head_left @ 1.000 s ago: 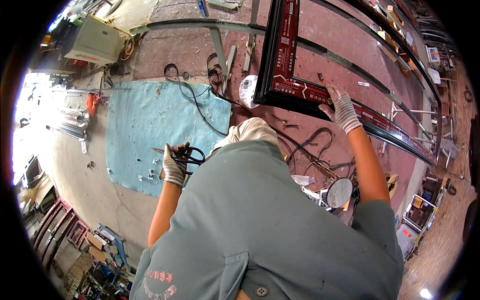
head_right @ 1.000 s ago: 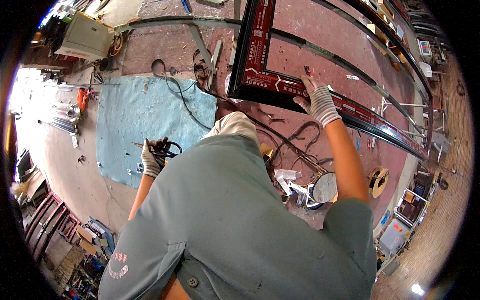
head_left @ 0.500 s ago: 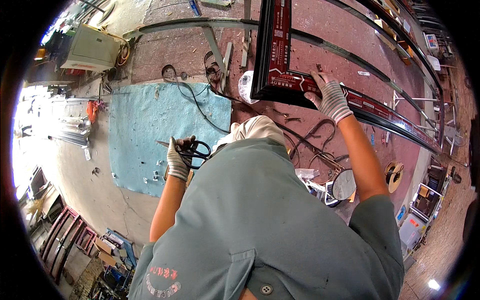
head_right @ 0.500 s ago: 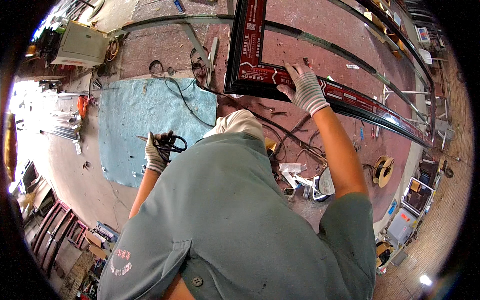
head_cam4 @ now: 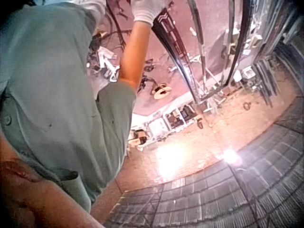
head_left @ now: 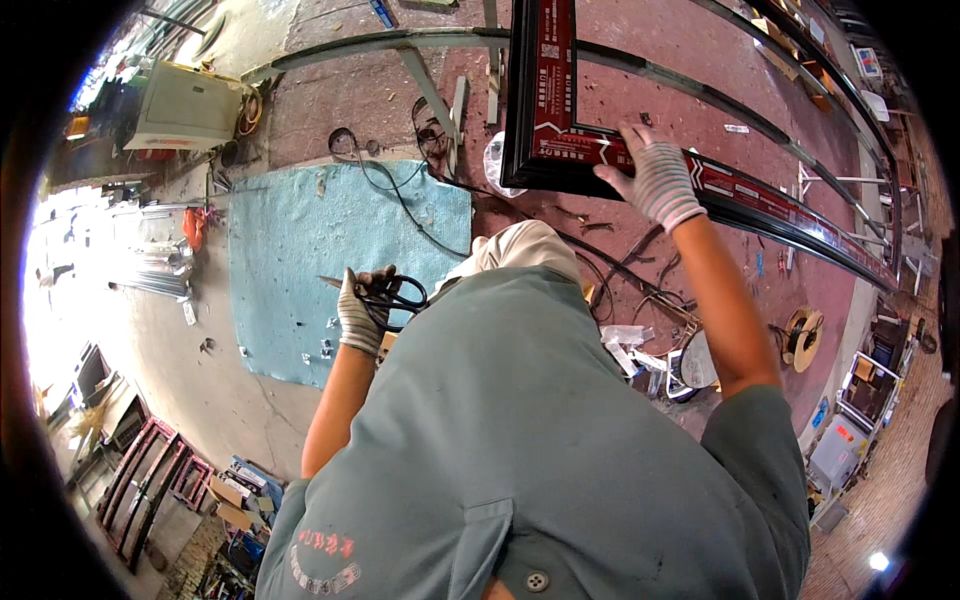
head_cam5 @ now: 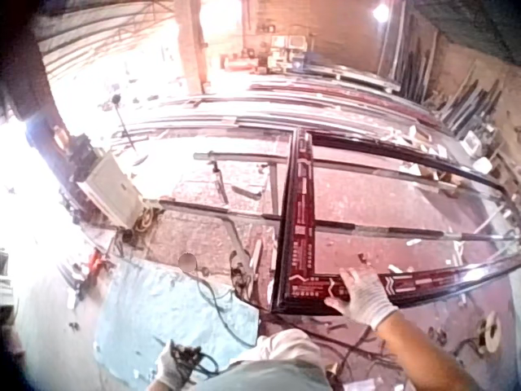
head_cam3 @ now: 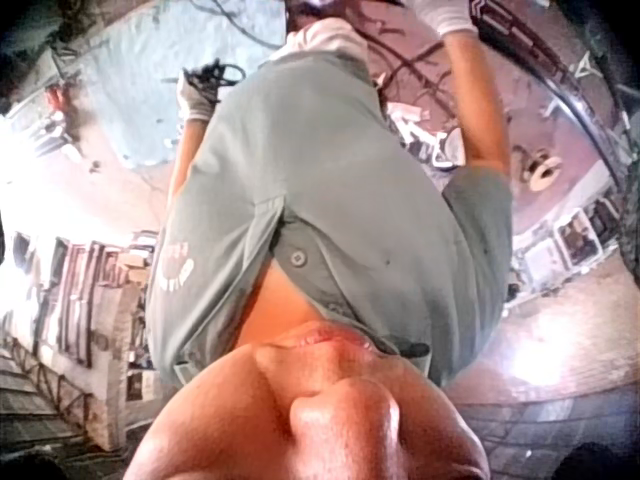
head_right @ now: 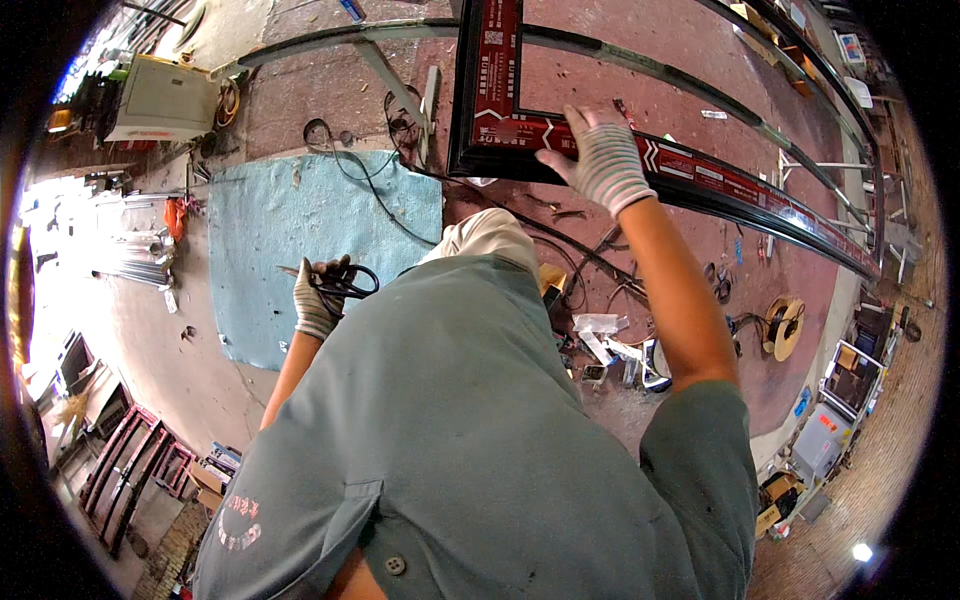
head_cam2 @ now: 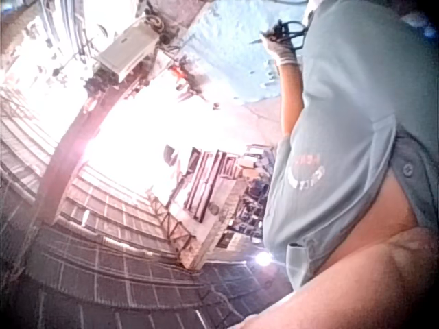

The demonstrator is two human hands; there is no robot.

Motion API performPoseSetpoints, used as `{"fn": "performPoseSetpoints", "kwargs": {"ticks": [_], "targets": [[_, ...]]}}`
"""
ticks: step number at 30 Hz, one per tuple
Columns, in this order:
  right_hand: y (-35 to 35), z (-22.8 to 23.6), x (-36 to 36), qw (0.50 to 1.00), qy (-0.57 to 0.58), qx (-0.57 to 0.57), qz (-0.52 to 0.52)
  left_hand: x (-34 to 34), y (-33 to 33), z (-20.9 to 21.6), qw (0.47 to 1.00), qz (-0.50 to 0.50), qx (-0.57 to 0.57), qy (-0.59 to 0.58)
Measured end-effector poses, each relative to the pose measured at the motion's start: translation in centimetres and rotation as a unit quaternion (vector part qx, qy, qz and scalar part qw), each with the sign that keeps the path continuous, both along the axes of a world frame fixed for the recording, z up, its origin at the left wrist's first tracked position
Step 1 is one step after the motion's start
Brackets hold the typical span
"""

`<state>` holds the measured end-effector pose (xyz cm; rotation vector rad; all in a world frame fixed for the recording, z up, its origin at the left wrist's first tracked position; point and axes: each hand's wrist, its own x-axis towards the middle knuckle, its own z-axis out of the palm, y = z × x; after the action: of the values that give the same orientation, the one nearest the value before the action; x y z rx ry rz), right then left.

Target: The person aligns a long red and black frame component on a workbench, then uses shears to cut a black cable or strip along the frame. The person continues to adjust and trim the cable while handling the frame.

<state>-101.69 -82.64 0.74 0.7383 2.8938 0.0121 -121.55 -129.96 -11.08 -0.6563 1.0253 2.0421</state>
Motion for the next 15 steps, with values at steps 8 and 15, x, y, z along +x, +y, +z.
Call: {"fn": "performPoseSetpoints", "kwargs": {"ticks": [8,15], "targets": [[8.0,-0.5,11.3,0.997,0.063,0.046,0.012,-0.2,-1.8,-0.5,1.0,0.018,0.012,0.005],[4.3,-2.0,10.2,0.979,0.2,0.047,0.0,1.5,-2.7,0.5,0.994,0.083,-0.065,-0.007]]}}
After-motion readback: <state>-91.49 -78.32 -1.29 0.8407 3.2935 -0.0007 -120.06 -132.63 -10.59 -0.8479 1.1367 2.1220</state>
